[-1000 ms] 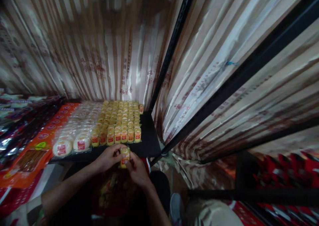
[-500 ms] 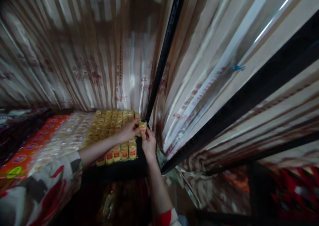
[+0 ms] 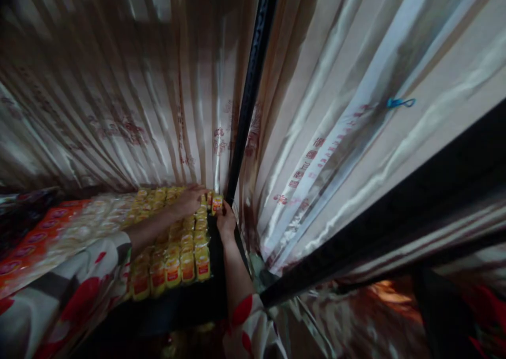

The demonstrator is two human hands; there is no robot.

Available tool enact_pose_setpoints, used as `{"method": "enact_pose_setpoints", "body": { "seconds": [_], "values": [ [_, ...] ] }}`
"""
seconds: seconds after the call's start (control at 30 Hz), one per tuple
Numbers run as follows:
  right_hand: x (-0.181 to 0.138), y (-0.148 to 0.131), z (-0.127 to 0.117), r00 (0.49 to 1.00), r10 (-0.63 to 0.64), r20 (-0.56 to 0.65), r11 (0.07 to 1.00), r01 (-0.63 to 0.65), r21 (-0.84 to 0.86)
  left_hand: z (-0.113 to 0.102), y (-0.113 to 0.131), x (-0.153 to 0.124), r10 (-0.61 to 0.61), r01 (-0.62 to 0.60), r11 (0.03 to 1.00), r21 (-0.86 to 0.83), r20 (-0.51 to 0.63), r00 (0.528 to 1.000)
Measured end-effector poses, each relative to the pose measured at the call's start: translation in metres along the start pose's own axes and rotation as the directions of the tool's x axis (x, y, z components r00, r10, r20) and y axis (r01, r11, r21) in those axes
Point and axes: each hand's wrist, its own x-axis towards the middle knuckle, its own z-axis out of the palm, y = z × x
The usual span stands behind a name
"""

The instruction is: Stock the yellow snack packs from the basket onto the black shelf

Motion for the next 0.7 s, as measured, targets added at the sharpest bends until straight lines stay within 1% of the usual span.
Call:
{"method": "enact_pose_setpoints", "body": {
  "seconds": [0.07,0.17,0.23,0.33,0.43,0.5,0.57,0.7],
  "values": [
    [0.003,0.007,0.006,1.000,0.000,0.021,1.000,0.001,-0.023,0.008,-0.004,0.000,0.036,-0.036,0.999,0.015,0.012,0.999],
    [0.007,0.010,0.012,0.998,-0.033,0.060,0.997,0.037,-0.061,0.017,-0.006,0.000,0.055,-0.057,0.997,0.054,0.023,0.998],
    [0.010,0.007,0.014,0.996,-0.055,0.066,0.989,0.063,-0.131,0.022,-0.005,-0.001,0.067,-0.069,0.994,0.081,0.031,0.997],
    [0.011,0.001,0.016,0.995,-0.039,0.092,0.966,0.061,-0.252,0.026,-0.006,-0.002,0.087,-0.091,0.992,0.090,0.044,0.995],
    [0.009,-0.001,0.019,0.988,-0.054,0.145,0.948,0.096,-0.303,0.030,-0.008,-0.004,0.097,-0.100,0.991,0.088,0.034,0.995],
    [0.006,0.001,0.023,0.983,-0.115,0.145,0.935,0.156,-0.319,0.032,-0.009,-0.005,0.096,-0.097,0.992,0.084,0.026,0.995],
    [0.004,0.005,0.028,0.978,-0.172,0.120,0.918,0.203,-0.339,0.032,-0.009,-0.005,0.084,-0.086,0.993,0.080,0.027,0.996],
    [0.002,0.011,0.034,0.977,-0.180,0.111,0.914,0.208,-0.348,0.029,-0.006,-0.005,0.057,-0.060,0.995,0.075,0.041,0.998]
  ]
}}
